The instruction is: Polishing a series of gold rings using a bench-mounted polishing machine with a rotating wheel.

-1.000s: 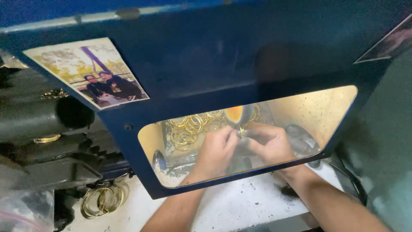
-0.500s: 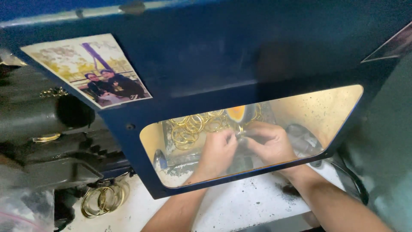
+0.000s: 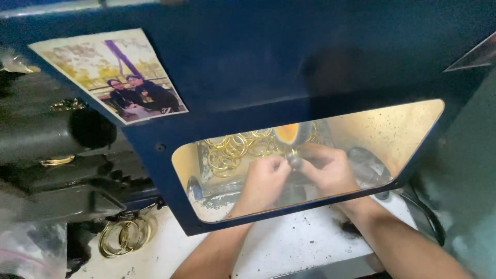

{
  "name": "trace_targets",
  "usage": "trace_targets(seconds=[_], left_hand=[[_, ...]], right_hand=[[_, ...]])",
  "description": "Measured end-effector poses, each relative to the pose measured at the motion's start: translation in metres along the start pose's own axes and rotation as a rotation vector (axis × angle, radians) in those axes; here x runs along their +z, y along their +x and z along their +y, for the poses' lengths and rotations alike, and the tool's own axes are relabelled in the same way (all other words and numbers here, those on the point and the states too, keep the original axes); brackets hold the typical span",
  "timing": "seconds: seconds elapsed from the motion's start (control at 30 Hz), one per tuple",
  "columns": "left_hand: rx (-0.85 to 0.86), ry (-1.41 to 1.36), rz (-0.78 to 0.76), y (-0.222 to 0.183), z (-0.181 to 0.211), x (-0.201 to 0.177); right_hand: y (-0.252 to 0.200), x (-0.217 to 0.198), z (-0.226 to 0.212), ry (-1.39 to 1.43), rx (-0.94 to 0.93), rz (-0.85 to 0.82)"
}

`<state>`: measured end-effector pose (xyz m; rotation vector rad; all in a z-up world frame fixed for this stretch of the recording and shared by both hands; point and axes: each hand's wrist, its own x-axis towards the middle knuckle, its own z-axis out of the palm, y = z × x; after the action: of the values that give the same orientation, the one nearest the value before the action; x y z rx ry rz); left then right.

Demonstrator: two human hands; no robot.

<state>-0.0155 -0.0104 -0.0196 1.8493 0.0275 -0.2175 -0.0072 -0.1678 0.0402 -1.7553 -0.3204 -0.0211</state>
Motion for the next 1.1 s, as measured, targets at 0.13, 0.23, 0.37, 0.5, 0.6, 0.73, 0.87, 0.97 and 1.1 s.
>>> trace_targets(seconds=[0.13, 0.23, 0.37, 0.5, 0.6, 0.73, 0.87, 0.97, 1.1], left_hand=[[0.016, -0.023, 0.02, 0.008, -0.012, 0.003], [0.012, -0.029, -0.017, -0.001, -0.005, -0.002], [0.132, -0.037, 0.003, 0.002, -0.003, -0.01], [0.339, 0.036, -0.101, -0.015, 0.04, -0.048], [0.476, -0.005, -0.117, -0.015, 0.056, -0.065], [0.589, -0.082, -0.116, -0.008, 0.049, -0.067], [0.609, -0.137, -0.149, -0.005, 0.038, -0.068], [0.604, -0.137, -0.159, -0.003, 0.038, -0.069], [0.585, -0.146, -0.148, -0.005, 0.037, -0.069]], right_hand=[[0.001, 0.0, -0.001, 0.009, 0.076, -0.003], [-0.004, -0.001, 0.009, 0.034, 0.015, -0.015], [-0.002, -0.003, 0.002, 0.044, -0.105, -0.076], [-0.003, -0.02, -0.002, 0.001, -0.313, -0.311], [0.001, -0.029, -0.013, -0.094, -0.308, -0.399], [0.005, -0.035, 0.001, -0.159, -0.336, -0.401], [0.007, -0.038, 0.0, -0.187, -0.336, -0.362], [0.008, -0.04, 0.004, -0.213, -0.335, -0.334], [0.007, -0.041, 0.007, -0.234, -0.307, -0.302]])
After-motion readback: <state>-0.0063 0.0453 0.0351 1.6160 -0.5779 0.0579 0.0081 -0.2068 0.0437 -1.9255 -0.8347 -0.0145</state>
